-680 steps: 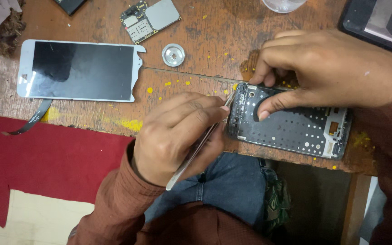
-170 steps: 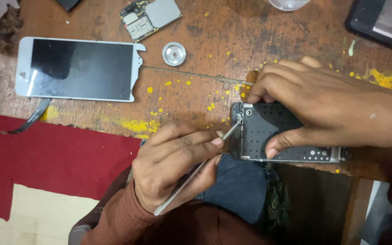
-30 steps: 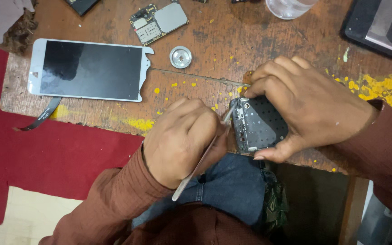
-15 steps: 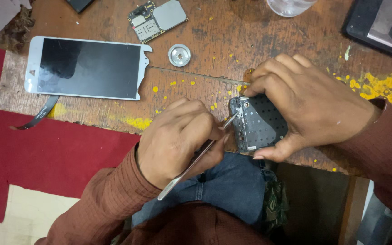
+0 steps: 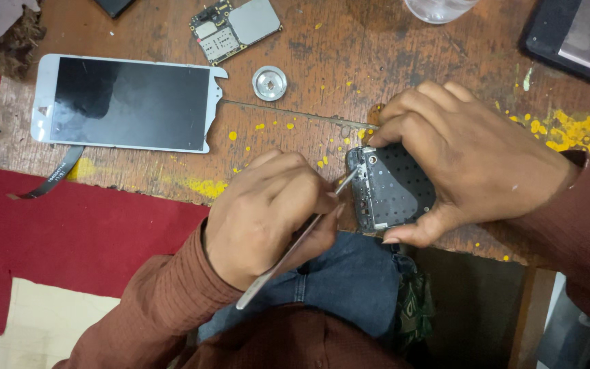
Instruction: The person uses tweezers to carefully remove small components from the back housing of a disassembled smartphone. The person then places the tweezers down and picks up the phone housing to inspect it.
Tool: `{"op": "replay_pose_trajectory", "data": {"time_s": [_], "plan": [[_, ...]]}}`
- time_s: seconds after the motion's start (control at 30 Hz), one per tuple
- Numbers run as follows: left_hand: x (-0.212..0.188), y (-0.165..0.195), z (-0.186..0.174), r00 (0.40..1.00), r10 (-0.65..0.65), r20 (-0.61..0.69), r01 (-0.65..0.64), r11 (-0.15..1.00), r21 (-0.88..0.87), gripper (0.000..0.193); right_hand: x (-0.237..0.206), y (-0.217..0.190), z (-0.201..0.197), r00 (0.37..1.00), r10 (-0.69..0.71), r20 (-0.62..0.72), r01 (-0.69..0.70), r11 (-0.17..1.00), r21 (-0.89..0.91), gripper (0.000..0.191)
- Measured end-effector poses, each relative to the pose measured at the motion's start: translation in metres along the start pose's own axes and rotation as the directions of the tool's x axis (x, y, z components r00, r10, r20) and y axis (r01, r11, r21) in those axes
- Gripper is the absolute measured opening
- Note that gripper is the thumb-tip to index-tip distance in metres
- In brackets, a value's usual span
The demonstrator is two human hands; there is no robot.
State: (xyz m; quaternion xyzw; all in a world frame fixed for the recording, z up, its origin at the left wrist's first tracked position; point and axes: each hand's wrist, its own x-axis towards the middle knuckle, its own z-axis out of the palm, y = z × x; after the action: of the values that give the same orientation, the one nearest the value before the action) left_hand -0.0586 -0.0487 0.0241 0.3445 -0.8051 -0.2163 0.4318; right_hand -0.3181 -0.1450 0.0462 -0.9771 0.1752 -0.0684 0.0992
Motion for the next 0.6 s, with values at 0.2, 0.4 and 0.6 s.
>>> {"op": "replay_pose_trajectory", "data": {"time_s": [0.2, 0.4, 0.6], "plan": [[0.0029, -0.0001, 0.0011, 1.0, 0.016, 0.013, -0.016, 0.999, 0.032, 0.026, 0.0008, -0.0011, -0.0016, 1.0, 0.007, 0.009, -0.007, 1.0, -0.002, 0.104], [0.0031, 0.0045, 0.0037, 1.0, -0.004, 0.002, 0.004, 0.995, 0.097, 0.027, 0.0016, -0.0018, -0.0038, 1.0, -0.004, 0.011, 0.004, 1.0, 0.02, 0.1], [0.0031, 0.0061, 0.0071, 1.0, -0.014, -0.02, 0.016, 0.992, 0.127, 0.027, 0.0024, -0.0021, -0.0055, 1.0, -0.006, 0.006, 0.006, 0.999, 0.034, 0.1]]}}
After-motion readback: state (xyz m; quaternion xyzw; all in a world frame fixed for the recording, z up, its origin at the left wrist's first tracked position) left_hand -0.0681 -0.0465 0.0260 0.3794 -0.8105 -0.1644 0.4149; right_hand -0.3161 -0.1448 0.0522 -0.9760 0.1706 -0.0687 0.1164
